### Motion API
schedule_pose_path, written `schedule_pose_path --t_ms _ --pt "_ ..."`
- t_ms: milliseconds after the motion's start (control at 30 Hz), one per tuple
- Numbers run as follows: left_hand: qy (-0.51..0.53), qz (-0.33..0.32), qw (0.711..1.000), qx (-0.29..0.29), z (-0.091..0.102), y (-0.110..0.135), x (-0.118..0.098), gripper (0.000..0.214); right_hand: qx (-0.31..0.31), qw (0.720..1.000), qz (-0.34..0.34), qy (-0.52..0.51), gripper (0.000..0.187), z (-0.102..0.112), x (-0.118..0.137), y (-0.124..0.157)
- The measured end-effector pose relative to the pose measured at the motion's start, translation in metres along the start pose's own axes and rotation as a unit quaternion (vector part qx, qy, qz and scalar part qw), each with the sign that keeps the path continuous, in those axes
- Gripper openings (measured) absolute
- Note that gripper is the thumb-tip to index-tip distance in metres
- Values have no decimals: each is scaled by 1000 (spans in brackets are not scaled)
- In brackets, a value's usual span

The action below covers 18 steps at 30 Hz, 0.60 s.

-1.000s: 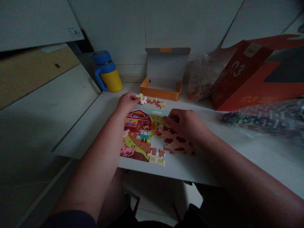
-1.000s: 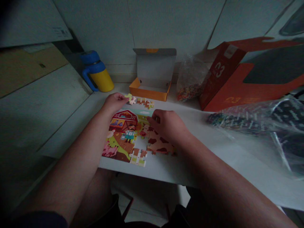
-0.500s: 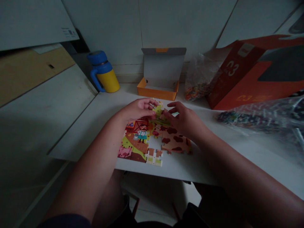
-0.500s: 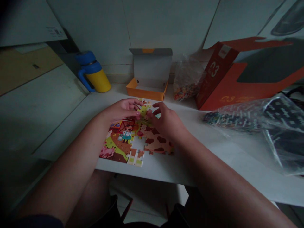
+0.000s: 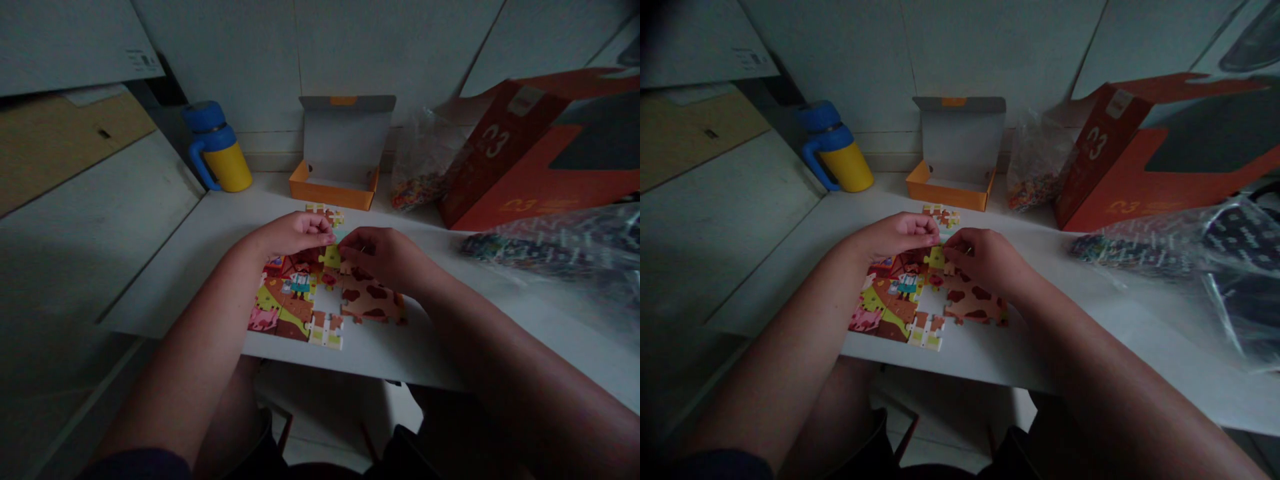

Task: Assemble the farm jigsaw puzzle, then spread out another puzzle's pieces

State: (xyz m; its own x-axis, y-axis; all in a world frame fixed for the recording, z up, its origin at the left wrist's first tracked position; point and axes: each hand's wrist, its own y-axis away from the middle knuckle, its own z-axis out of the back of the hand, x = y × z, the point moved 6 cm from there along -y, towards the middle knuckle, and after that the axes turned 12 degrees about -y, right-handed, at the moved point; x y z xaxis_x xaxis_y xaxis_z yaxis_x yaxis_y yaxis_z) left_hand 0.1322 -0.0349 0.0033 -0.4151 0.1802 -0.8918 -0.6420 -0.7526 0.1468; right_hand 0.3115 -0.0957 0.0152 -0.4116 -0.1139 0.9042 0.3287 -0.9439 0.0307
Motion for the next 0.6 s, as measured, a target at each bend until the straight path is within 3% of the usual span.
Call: schedule_pose_path --t_ms 133,267,600 --pt "-43 14 997 -55 8 -2 3 19 98 995 -19 7 15 -13 -1 4" --pt "-80 16 995 -56 9 -5 8 21 151 988 -7 17 13 -20 -1 7" --pt "-127 15 991 -34 7 -6 11 22 158 986 -6 54 13 -28 5 12"
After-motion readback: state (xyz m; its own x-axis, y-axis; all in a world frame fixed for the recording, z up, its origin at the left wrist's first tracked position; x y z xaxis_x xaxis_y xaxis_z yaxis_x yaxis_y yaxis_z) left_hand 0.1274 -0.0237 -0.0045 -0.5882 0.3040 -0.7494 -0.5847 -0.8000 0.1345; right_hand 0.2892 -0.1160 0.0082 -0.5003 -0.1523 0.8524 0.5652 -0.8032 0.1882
